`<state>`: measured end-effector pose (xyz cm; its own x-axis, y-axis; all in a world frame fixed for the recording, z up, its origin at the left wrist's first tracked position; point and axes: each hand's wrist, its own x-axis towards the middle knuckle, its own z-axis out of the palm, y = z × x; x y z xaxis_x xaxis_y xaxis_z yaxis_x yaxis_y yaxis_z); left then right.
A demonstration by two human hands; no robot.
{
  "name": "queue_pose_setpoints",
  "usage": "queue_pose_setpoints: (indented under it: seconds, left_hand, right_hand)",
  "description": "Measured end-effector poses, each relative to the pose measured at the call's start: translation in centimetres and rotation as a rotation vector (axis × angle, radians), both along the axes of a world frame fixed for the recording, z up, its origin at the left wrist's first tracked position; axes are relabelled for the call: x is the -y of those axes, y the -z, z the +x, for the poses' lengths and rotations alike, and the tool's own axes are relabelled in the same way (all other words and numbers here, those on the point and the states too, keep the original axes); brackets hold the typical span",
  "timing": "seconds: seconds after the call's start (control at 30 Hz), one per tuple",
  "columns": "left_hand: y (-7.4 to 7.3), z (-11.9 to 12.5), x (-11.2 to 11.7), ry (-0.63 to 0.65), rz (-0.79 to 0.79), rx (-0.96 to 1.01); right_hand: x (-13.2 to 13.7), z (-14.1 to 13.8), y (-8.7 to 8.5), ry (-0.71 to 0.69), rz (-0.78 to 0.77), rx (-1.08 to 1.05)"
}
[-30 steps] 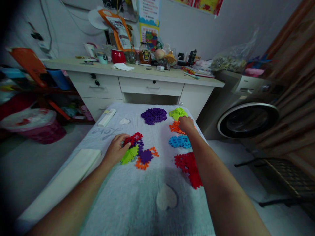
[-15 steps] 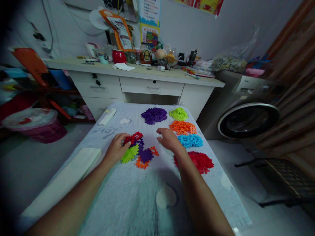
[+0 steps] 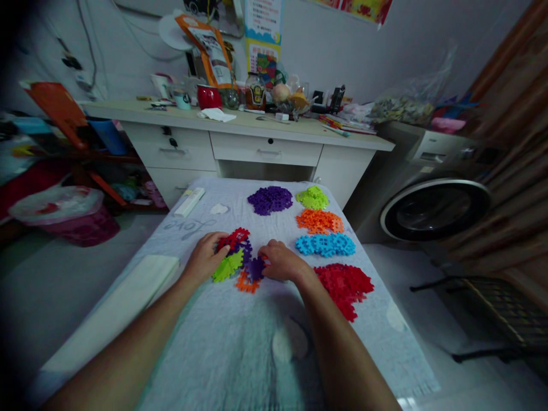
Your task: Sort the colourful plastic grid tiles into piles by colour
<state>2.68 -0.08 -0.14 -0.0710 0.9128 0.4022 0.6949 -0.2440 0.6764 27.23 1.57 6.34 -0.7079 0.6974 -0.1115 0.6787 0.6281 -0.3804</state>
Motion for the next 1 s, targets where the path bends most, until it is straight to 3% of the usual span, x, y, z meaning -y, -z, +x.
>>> queue_pose_setpoints:
  seconds: [0.27, 0.47, 0.6, 0.77, 0.9, 1.0]
  left_hand:
    - [-0.1, 0.0, 0.0, 0.008, -0.010, -0.007]
    - [0.1, 0.0, -0.1, 0.016, -0.022, -0.025]
    - [0.2, 0.0, -0.2, 0.019, -0.030, -0.025]
    - [0.2, 0.0, -0.2, 0.026, -0.024, -0.017]
    - [0.1, 0.1, -0.2, 0.015, -0.019, -0.008]
    - [0.0, 0.1, -0.1, 0.025, -0.017, -0.001]
  right_hand:
    - [0.0, 0.2, -0.6, 0.081, -0.044, -0.144]
    - [-1.2, 0.4, -1.1, 0.187, -0.462, -0.478]
    - [-3.6, -0.5, -0.8, 0.377, -0.518, -0.731]
    - [-7.6, -3.1, 0.2, 0.729, -0.489, -1.100]
    - [-10.5, -4.9, 0.7, 0.975, -0.476, -1.230]
    - [-12.4, -5.8, 0.8, 1.083, -0.454, -1.298]
